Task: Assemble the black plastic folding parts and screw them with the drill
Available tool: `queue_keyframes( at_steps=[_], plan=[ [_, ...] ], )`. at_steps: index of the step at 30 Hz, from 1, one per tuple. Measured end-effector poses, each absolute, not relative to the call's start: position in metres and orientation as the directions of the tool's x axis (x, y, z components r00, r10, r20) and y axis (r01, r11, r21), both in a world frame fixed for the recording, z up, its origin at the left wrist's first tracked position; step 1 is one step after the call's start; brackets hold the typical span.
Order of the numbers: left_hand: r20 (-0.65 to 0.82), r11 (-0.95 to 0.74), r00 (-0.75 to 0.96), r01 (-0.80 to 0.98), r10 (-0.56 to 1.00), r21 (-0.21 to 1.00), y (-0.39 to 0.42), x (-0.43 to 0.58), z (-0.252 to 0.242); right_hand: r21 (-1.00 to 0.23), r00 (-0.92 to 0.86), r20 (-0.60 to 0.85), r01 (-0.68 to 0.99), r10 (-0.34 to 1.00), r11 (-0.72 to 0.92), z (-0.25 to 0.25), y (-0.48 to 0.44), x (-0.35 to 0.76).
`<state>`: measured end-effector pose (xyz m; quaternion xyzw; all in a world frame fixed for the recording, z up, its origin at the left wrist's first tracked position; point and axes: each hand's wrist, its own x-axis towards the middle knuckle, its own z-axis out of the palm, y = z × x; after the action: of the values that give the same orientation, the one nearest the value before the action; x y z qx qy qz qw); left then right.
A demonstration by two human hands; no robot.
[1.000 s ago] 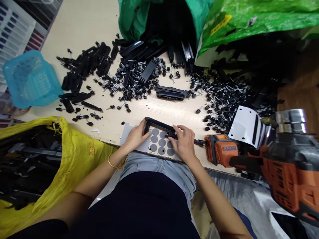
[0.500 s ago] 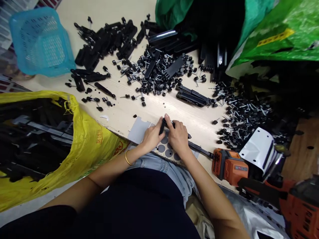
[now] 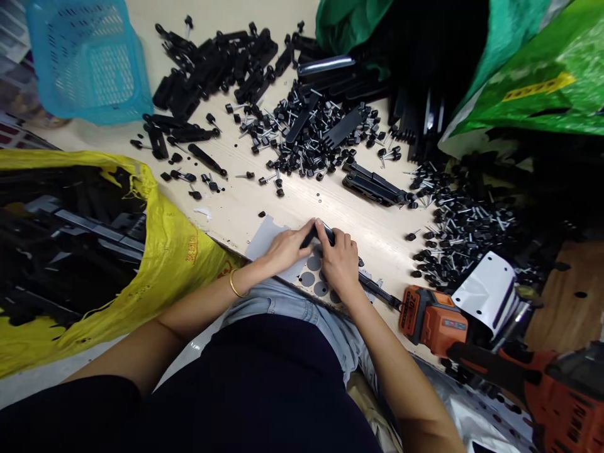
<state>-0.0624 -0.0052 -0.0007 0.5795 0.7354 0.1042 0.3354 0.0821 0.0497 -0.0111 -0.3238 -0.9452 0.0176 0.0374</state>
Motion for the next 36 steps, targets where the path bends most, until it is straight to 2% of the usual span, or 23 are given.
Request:
queue_keyframes(
  at_steps=[2,4,6,9,12,14,16,19,23,27,31,33,36],
  plan=[
    [-0.350,0.286,-0.099,0.794,0.932,0.536,-0.006,-0.066,-0.002,-0.039,-0.782,0.063,0.619,0.620,0.784,-0.011,0.049,0.082],
    [-0.345,0.309,-0.135,0.795,0.929,0.522,-0.008,-0.066,-0.003,-0.074,-0.775,0.075,0.623,0.628,0.778,-0.013,0.049,0.081],
    [-0.353,0.328,-0.153,0.791,0.923,0.516,-0.009,-0.065,-0.003,-0.176,-0.768,0.129,0.605,0.628,0.776,-0.015,0.048,0.080],
    [-0.374,0.310,-0.105,0.778,0.921,0.546,-0.013,-0.078,0.002,-0.369,-0.713,0.303,0.523,0.632,0.768,-0.009,0.045,0.084],
    [-0.207,0.147,-0.036,0.823,0.978,0.549,-0.017,-0.103,0.012,-0.398,-0.618,0.420,0.533,0.665,0.747,0.008,0.040,0.106],
    [-0.034,-0.047,0.071,0.879,0.997,0.475,-0.016,-0.115,0.018,-0.363,-0.591,0.372,0.617,0.715,0.699,0.017,0.037,0.132],
    [0.045,-0.222,0.222,0.895,0.974,0.388,-0.011,-0.118,0.020,-0.330,-0.606,0.229,0.688,0.762,0.646,0.018,0.032,0.160],
    [0.035,-0.408,0.420,0.852,0.907,0.329,0.001,-0.112,0.021,-0.363,-0.621,0.066,0.714,0.781,0.598,0.006,0.024,0.193],
    [0.010,-0.602,0.636,0.724,0.771,0.336,0.015,-0.099,0.028,-0.520,-0.610,0.042,0.663,0.791,0.539,0.005,0.016,0.204],
    [-0.047,-0.690,0.731,0.661,0.681,0.294,0.018,-0.079,0.043,-0.589,-0.673,0.052,0.576,0.738,0.567,0.029,0.011,0.196],
    [-0.102,-0.658,0.686,0.722,0.720,0.213,0.013,-0.062,0.052,-0.635,-0.681,0.096,0.520,0.726,0.571,0.044,0.006,0.184],
    [-0.121,-0.653,0.681,0.729,0.723,0.204,0.011,-0.062,0.054,-0.601,-0.704,0.088,0.527,0.705,0.601,0.048,0.005,0.181],
    [-0.153,-0.663,0.698,0.714,0.700,0.223,0.009,-0.069,0.057,-0.419,-0.795,0.036,0.539,0.606,0.731,0.057,0.008,0.181]
  ],
)
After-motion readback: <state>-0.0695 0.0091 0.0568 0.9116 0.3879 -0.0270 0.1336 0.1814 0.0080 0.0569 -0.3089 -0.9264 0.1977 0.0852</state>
